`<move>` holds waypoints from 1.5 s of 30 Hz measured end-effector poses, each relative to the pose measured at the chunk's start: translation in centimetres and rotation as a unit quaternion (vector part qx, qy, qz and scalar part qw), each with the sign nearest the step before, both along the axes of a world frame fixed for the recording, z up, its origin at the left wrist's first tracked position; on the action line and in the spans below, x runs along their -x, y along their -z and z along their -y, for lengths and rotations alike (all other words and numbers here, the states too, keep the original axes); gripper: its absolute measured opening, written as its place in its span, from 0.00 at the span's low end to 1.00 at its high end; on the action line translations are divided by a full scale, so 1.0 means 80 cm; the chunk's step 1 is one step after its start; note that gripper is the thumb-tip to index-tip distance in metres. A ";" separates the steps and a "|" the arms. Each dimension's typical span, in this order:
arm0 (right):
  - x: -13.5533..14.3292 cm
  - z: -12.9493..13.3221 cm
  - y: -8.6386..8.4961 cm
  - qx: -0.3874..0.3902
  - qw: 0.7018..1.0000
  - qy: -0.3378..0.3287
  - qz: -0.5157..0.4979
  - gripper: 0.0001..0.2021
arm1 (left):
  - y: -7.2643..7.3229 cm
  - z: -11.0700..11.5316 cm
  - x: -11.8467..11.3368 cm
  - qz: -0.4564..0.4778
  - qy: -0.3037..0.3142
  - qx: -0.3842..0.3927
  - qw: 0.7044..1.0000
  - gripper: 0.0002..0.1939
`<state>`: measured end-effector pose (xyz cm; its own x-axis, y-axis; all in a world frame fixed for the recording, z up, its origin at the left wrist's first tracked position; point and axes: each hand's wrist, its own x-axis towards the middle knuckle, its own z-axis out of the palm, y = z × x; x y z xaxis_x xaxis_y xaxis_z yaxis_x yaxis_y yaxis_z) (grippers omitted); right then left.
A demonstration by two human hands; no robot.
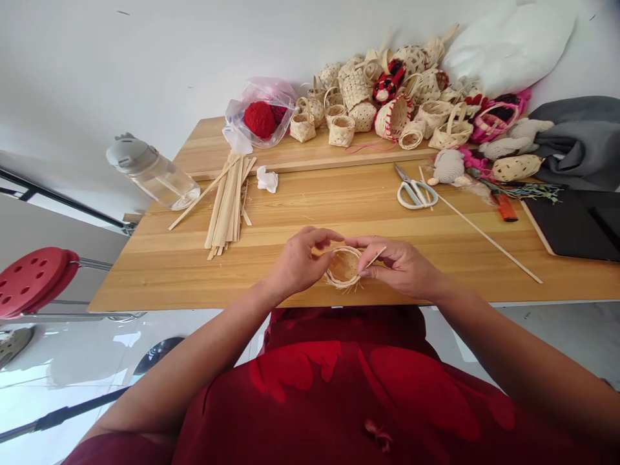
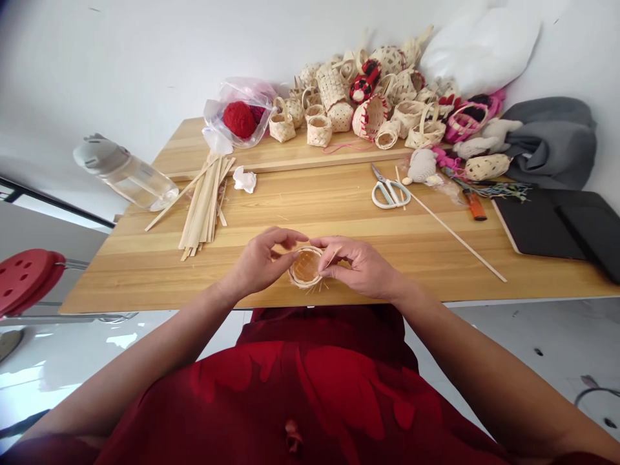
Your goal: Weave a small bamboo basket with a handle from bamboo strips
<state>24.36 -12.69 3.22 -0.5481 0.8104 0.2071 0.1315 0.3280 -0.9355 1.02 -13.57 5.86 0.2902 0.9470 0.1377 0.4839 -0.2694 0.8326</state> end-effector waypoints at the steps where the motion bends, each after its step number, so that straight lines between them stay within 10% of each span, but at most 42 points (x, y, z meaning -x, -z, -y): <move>1: 0.000 -0.004 0.002 0.001 1.000 -0.002 0.000 0.03 | -0.003 0.000 -0.002 -0.018 0.010 -0.059 0.998 0.14; 5: 0.000 -0.015 0.010 0.019 0.999 0.031 -0.016 0.03 | -0.011 0.011 -0.012 -0.091 0.031 -0.181 0.979 0.09; 16: 0.017 -0.012 0.019 0.090 0.987 0.129 -0.039 0.06 | 0.027 0.014 -0.019 -0.170 -0.029 -0.137 0.975 0.02; 32: 0.033 0.009 0.009 -0.070 0.980 0.183 0.026 0.02 | -0.010 -0.018 -0.015 -0.219 0.049 -0.016 0.974 0.07; 45: 0.043 0.006 0.029 0.054 0.969 0.228 -0.077 0.04 | -0.019 -0.040 -0.030 -0.184 0.126 0.026 0.974 0.07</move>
<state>20.95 -13.14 0.86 -0.0967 0.9825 0.1589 0.0955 0.1681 -0.9811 3.41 -10.40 7.40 0.5351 0.8422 -0.0668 0.6767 -0.3799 0.6306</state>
